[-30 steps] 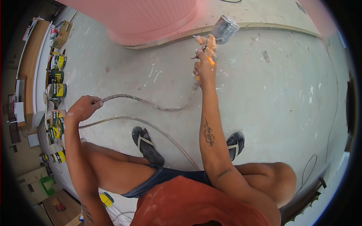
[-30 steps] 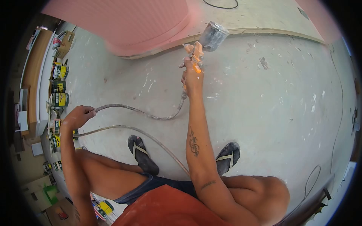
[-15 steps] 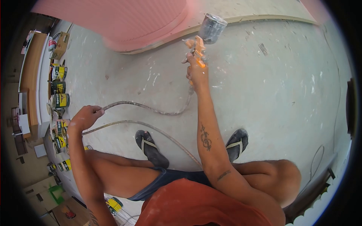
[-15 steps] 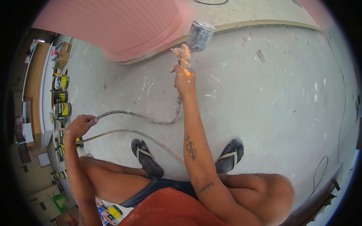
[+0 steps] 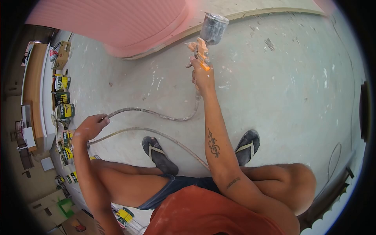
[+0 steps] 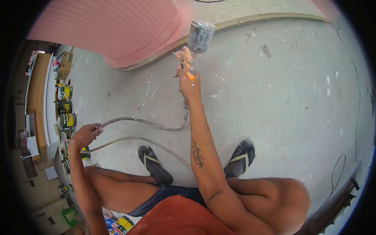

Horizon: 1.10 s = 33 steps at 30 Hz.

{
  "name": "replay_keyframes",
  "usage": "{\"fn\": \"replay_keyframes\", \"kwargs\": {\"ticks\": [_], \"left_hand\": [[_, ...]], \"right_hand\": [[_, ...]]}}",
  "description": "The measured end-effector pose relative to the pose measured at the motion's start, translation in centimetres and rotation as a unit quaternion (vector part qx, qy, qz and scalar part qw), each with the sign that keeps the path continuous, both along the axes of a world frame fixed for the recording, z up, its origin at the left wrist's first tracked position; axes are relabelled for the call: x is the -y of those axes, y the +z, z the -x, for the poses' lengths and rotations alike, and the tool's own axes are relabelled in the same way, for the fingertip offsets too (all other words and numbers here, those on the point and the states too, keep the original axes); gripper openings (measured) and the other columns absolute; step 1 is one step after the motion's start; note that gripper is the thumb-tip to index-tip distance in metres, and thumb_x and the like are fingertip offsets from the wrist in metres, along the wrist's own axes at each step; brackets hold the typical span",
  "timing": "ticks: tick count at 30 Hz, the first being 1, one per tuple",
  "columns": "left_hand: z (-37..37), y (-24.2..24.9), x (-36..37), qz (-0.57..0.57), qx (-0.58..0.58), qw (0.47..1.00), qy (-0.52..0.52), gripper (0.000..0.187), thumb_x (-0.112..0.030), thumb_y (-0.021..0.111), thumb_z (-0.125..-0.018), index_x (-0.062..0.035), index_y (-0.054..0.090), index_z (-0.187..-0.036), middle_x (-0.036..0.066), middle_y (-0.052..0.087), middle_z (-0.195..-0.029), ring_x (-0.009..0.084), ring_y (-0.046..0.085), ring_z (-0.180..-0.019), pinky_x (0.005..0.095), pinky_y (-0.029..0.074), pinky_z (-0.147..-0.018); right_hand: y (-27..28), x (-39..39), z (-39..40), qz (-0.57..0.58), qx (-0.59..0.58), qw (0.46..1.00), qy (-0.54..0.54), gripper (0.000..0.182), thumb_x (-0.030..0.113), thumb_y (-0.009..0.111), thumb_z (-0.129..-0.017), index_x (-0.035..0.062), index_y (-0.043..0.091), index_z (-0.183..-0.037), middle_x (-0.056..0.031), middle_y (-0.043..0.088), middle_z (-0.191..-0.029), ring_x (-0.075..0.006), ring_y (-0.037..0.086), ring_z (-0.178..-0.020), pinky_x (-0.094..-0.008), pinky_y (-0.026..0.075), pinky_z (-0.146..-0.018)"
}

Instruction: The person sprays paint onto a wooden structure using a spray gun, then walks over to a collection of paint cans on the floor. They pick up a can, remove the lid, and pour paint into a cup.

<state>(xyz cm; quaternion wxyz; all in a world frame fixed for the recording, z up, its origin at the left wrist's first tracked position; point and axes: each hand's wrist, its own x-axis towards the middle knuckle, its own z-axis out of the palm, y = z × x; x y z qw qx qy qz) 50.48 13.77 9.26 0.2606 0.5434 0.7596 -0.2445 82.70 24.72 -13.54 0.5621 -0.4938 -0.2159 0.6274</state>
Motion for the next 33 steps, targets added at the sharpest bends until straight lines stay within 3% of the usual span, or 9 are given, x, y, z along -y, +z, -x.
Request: {"fn": "replay_keyframes", "kwargs": {"ticks": [1,8,16,23,31,33], "left_hand": [[-0.5,0.3,-0.1,0.014,-0.005,1.0,0.023,0.049,-0.039,0.054,-0.099,-0.0005,0.063,-0.128,0.025,0.069,-0.113,0.0368,0.065,-0.104,0.0411,0.049,-0.094],[0.3,-0.2,-0.1,-0.002,0.004,1.0,-0.003,0.049,-0.04,0.054,-0.1,-0.0008,0.063,-0.128,0.022,0.07,-0.108,0.0338,0.066,-0.094,0.0407,0.05,-0.09],[-1.0,0.1,-0.1,0.002,0.004,1.0,0.001,0.051,-0.041,0.056,-0.1,0.0005,0.062,-0.129,0.019,0.071,-0.104,0.0262,0.067,-0.086,0.0385,0.052,-0.085],[-1.0,0.1,-0.2,0.013,0.028,0.999,0.01,0.053,-0.041,0.056,-0.1,0.0023,0.061,-0.131,0.018,0.071,-0.105,0.0227,0.067,-0.086,0.0365,0.053,-0.084],[-1.2,0.2,-0.2,0.016,0.024,0.999,0.014,0.056,-0.043,0.056,-0.1,0.0027,0.06,-0.132,0.017,0.071,-0.105,0.0226,0.067,-0.086,0.0363,0.053,-0.085],[-1.1,0.1,-0.1,0.013,0.025,0.999,0.016,0.056,-0.043,0.056,-0.1,0.0025,0.06,-0.132,0.017,0.071,-0.105,0.0227,0.067,-0.086,0.0363,0.053,-0.084]], "right_hand": [[0.3,0.0,-0.2,-0.006,0.007,1.0,0.009,0.022,0.026,0.068,-0.094,0.0064,0.061,-0.088,0.0038,0.046,-0.054,-0.0039,0.033,-0.038,-0.0233,0.026,-0.037],[0.8,-0.4,-0.9,-0.007,0.007,1.0,0.007,0.023,0.027,0.067,-0.095,0.0063,0.064,-0.086,0.005,0.042,-0.051,-0.0044,0.032,-0.038,-0.0237,0.026,-0.038],[0.0,-0.3,-1.3,-0.017,0.011,1.0,0.008,0.02,0.024,0.066,-0.095,0.0047,0.063,-0.099,-0.002,0.061,-0.068,-0.0034,0.035,-0.039,-0.0233,0.028,-0.037],[0.3,-0.2,-1.7,-0.018,0.013,1.0,0.01,0.018,0.022,0.066,-0.095,0.0051,0.062,-0.099,-0.0021,0.061,-0.068,-0.0032,0.035,-0.039,-0.0234,0.028,-0.037],[0.6,-0.3,-1.6,-0.016,0.021,1.0,0.001,0.023,0.026,0.066,-0.095,0.0061,0.063,-0.083,0.0071,0.039,-0.051,-0.0036,0.03,-0.038,-0.0233,0.026,-0.038],[0.6,-0.3,-1.6,-0.02,0.016,1.0,0.004,0.023,0.026,0.066,-0.095,0.0057,0.063,-0.083,0.0072,0.038,-0.051,-0.0036,0.03,-0.038,-0.0233,0.026,-0.038]]}}
